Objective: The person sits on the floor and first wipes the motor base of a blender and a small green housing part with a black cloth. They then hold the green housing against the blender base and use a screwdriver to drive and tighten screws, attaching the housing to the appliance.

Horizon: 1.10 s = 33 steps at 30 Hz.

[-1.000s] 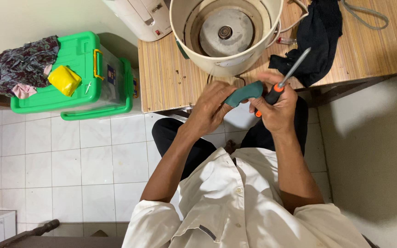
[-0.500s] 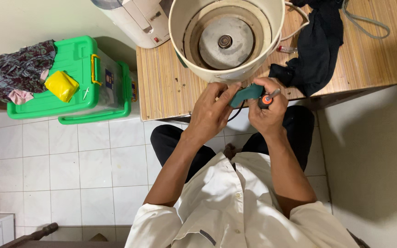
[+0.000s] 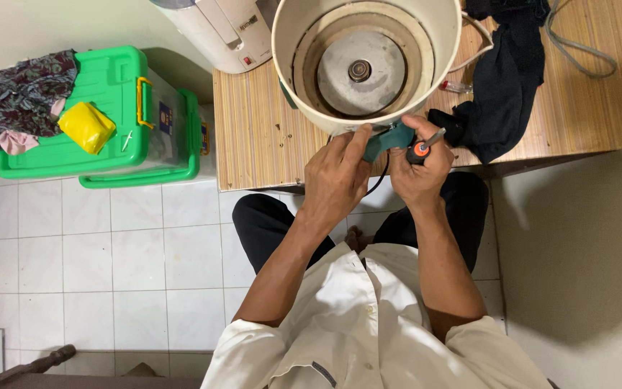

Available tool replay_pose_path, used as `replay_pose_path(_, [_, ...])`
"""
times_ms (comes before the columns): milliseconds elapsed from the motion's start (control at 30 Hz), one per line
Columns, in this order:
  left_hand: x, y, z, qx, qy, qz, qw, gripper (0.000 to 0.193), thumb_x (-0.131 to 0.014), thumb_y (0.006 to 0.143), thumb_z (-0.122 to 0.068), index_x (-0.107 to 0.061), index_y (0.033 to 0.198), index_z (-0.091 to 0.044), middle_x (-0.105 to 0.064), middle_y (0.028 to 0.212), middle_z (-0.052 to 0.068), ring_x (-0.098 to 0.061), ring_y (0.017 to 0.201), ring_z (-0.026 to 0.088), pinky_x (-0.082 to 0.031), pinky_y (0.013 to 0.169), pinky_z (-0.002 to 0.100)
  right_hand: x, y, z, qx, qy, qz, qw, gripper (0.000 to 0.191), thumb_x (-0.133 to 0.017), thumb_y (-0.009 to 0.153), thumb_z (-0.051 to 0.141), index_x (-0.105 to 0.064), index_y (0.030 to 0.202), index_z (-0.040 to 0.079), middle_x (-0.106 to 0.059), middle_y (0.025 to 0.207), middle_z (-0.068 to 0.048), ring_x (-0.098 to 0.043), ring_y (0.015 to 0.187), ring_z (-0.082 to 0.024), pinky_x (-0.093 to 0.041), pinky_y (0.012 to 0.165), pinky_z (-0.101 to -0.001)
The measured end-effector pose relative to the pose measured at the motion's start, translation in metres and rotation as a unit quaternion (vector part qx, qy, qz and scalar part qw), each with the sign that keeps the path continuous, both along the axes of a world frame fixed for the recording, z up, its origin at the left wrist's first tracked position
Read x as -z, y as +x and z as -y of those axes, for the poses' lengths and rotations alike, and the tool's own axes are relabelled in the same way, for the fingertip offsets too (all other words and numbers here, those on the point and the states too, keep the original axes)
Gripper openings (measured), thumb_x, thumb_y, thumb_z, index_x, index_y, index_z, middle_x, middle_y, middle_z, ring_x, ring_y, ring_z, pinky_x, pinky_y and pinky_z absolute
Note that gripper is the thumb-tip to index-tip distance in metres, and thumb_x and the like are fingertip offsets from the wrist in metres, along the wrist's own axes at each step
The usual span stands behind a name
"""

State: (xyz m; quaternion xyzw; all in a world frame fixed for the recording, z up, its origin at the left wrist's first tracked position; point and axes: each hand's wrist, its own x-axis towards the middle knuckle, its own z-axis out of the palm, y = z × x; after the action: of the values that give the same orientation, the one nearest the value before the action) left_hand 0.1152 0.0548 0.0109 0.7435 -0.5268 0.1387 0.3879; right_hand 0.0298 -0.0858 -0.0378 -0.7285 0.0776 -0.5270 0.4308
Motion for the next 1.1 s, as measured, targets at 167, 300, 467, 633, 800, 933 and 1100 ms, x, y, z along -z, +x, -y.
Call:
replay_pose_path(167, [-0.024,-0.006,-0.006,-0.032,0.044,0.015,0.998,0.063,-0.073,0.077,0.004,-0.058,0.138,-0.006,-0.059,0.106,0.015,-0.059,0.091,0.033,-0.046,0.081,0.045,0.0,0.003,0.001,0.004,0.002,0.005,1.0,0.032,-0.075,0.102,0.002,-0.058,0.128,-0.004,-0.072,0.101,-0.012,-0.069,0.09,-0.014,-0.055,0.078,-0.0247])
replay_pose_path(300, [-0.043,-0.008,-0.004,-0.062,-0.03,0.036,0.997,0.052,-0.066,0.076,0.007,-0.061,0.126,-0.006,-0.059,0.114,0.015,-0.058,0.105,0.035,-0.044,0.093,0.045,0.001,0.003,-0.001,0.006,0.001,0.008,1.0,0.029,-0.073,0.105,0.0,-0.057,0.129,-0.004,-0.073,0.105,-0.013,-0.071,0.095,-0.016,-0.057,0.084,-0.0261])
replay_pose_path(467, [-0.06,0.032,0.032,0.072,-0.01,-0.06,0.996,0.038,-0.061,0.085,0.008,-0.065,0.121,-0.003,-0.068,0.108,0.016,-0.065,0.104,0.035,-0.05,0.093,0.044,0.002,0.006,-0.007,-0.032,0.102,0.024,0.994,0.03,-0.067,0.108,-0.005,-0.05,0.133,-0.002,-0.069,0.107,-0.012,-0.069,0.092,-0.015,-0.059,0.08,-0.0256])
replay_pose_path(633, [-0.061,0.076,0.071,0.255,0.097,-0.164,0.948,0.017,-0.062,0.086,0.007,-0.072,0.097,0.0,-0.074,0.085,0.014,-0.073,0.08,0.028,-0.056,0.072,0.038,0.0,0.007,-0.006,-0.07,0.151,0.03,0.986,0.034,-0.069,0.104,-0.005,-0.047,0.129,-0.002,-0.066,0.102,-0.01,-0.068,0.085,-0.015,-0.059,0.077,-0.0282])
replay_pose_path(800, [-0.06,0.102,0.092,0.323,0.207,-0.292,0.876,0.018,-0.071,0.078,0.008,-0.076,0.093,-0.002,-0.076,0.081,0.005,-0.072,0.074,0.012,-0.058,0.067,0.028,-0.001,0.004,-0.003,-0.068,0.189,0.003,0.98,0.035,-0.076,0.104,0.003,-0.048,0.126,-0.001,-0.061,0.098,-0.008,-0.063,0.073,-0.011,-0.052,0.064,-0.024])
replay_pose_path(933, [-0.062,0.11,0.106,0.372,0.269,-0.332,0.824,0.029,-0.071,0.07,0.013,-0.075,0.095,-0.001,-0.075,0.082,0.003,-0.07,0.074,0.008,-0.056,0.065,0.024,-0.001,0.004,-0.003,-0.076,0.184,0.009,0.98,0.035,-0.076,0.105,0.007,-0.049,0.126,0.0,-0.062,0.096,-0.007,-0.062,0.075,-0.01,-0.052,0.065,-0.0242])
replay_pose_path(1100, [-0.058,0.099,0.107,0.32,0.275,-0.308,0.853,0.026,-0.082,0.07,0.004,-0.064,0.088,-0.005,-0.07,0.077,0.001,-0.069,0.072,0.008,-0.054,0.06,0.026,-0.003,0.002,-0.002,-0.057,0.182,0.0,0.982,0.035,-0.078,0.105,0.006,-0.05,0.125,0.0,-0.063,0.091,-0.005,-0.062,0.074,-0.01,-0.05,0.066,-0.024])
